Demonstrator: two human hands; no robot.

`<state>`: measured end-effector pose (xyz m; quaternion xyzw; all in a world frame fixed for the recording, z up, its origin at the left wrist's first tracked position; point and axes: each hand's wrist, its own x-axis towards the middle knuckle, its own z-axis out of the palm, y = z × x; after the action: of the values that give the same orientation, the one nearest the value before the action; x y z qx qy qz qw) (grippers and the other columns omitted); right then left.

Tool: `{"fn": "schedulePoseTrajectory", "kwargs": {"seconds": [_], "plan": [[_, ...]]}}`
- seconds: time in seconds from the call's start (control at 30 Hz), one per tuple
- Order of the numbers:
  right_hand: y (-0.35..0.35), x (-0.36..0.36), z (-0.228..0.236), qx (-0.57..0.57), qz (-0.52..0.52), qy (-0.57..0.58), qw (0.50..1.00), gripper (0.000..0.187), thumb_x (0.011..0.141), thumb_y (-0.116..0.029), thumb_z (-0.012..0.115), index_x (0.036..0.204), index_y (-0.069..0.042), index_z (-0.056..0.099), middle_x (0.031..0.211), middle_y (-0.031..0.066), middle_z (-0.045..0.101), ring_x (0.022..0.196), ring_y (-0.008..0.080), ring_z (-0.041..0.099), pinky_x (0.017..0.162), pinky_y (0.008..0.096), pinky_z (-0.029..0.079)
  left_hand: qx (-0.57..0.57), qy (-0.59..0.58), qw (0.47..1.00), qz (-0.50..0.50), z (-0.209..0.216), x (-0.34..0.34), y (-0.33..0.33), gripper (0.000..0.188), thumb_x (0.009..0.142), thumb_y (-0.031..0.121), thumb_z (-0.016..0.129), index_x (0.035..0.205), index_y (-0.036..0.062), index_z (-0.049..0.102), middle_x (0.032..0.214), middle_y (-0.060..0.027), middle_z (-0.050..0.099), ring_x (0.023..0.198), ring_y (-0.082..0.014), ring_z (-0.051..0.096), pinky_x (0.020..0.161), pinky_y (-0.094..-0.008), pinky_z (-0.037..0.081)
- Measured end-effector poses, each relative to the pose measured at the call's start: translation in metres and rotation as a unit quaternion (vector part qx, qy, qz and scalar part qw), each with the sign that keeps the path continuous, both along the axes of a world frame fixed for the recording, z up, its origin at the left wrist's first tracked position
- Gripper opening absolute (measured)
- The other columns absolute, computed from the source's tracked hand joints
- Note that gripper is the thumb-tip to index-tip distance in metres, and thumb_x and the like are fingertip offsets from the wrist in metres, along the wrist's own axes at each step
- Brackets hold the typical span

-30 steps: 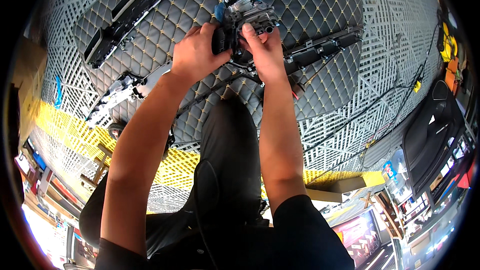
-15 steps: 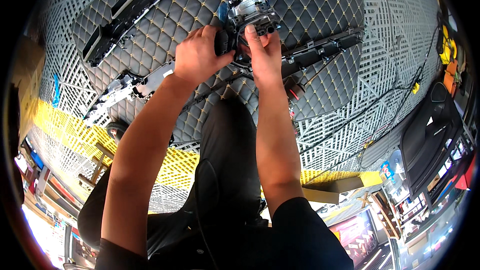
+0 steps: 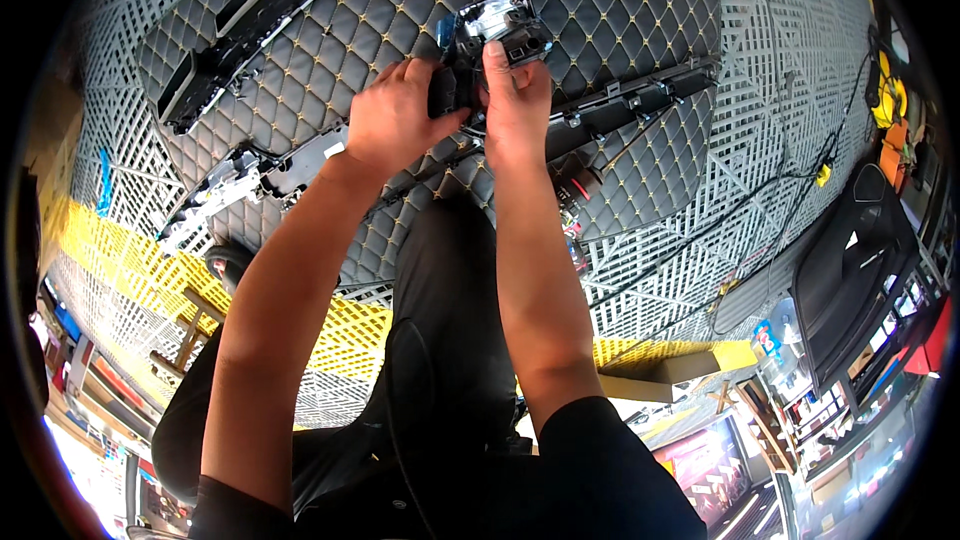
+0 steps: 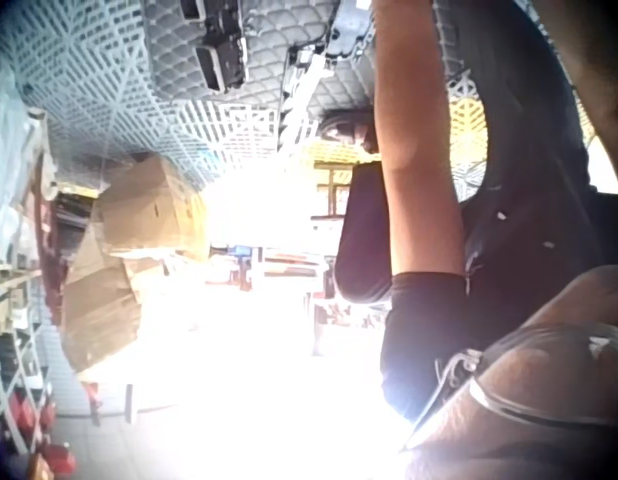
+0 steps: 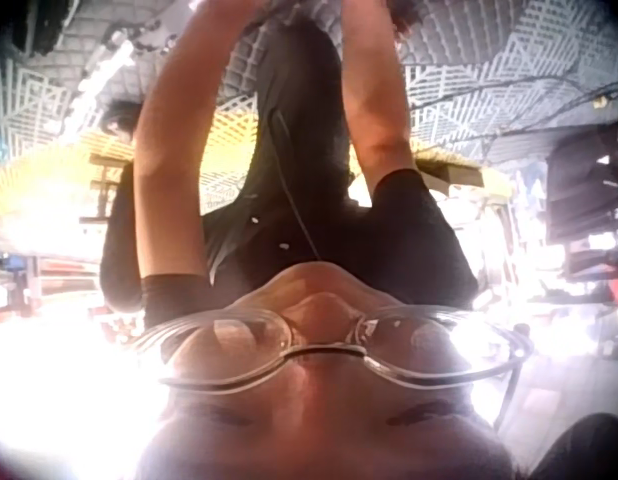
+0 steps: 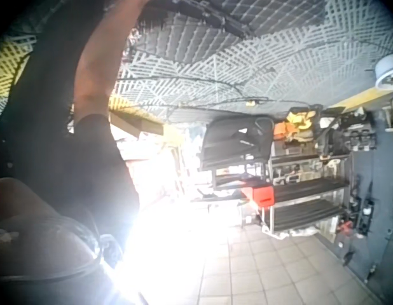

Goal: The person assembles various plastic car interior trim pieces by hand, including air vents, and uses an electric drill to secure the components together.

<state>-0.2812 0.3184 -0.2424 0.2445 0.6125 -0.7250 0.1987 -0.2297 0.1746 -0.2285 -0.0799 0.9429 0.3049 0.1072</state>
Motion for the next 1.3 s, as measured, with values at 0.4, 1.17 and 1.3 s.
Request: {"fn": "schedulePoseTrajectory", "kwargs": {"seconds": [0.4,1.17,1.3], "plan": [[-0.014,0.007,-0.035,-0.05,-0.137,0.015,0.989,0.036,0.089,-0.031,0.077,0.108,-0.012,0.053,0.1,-0.0021,0.06,0.091,0.0104,0.055,0.078,0.0307,0.045,0.12,-0.066,0.99,-0.016,-0.005,-0.01,-0.012,0.07,0.083,0.039,0.075,0.135,0.0,0.049,0.126,-0.0194,0.062,0.117,-0.0338,0.061,0.098,-0.0397,0.051],[0.059,-0.036,0.054,0.069,0.112,-0.028,0.991,0.068,0.09,-0.045,0.071,0.137,0.002,0.054,0.123,0.01,0.062,0.11,0.0173,0.058,0.092,0.0338,0.049,0.424,-0.189,0.88,0.096,-0.018,-0.054,-0.013,0.049,0.09,0.021,0.074,0.128,-0.0034,0.054,0.108,-0.0078,0.068,0.098,-0.0138,0.061,0.089,-0.0285,0.048],[0.05,-0.044,0.062,0.124,0.183,-0.047,0.974,0.056,0.088,-0.028,0.075,0.131,0.003,0.058,0.112,0.0099,0.068,0.101,0.0168,0.066,0.083,0.0296,0.054,0.505,-0.222,0.817,0.169,-0.015,-0.055,-0.018,0.045,0.097,0.023,0.066,0.133,-0.0027,0.054,0.107,-0.0052,0.068,0.095,-0.0092,0.06,0.086,-0.025,0.048]]}}
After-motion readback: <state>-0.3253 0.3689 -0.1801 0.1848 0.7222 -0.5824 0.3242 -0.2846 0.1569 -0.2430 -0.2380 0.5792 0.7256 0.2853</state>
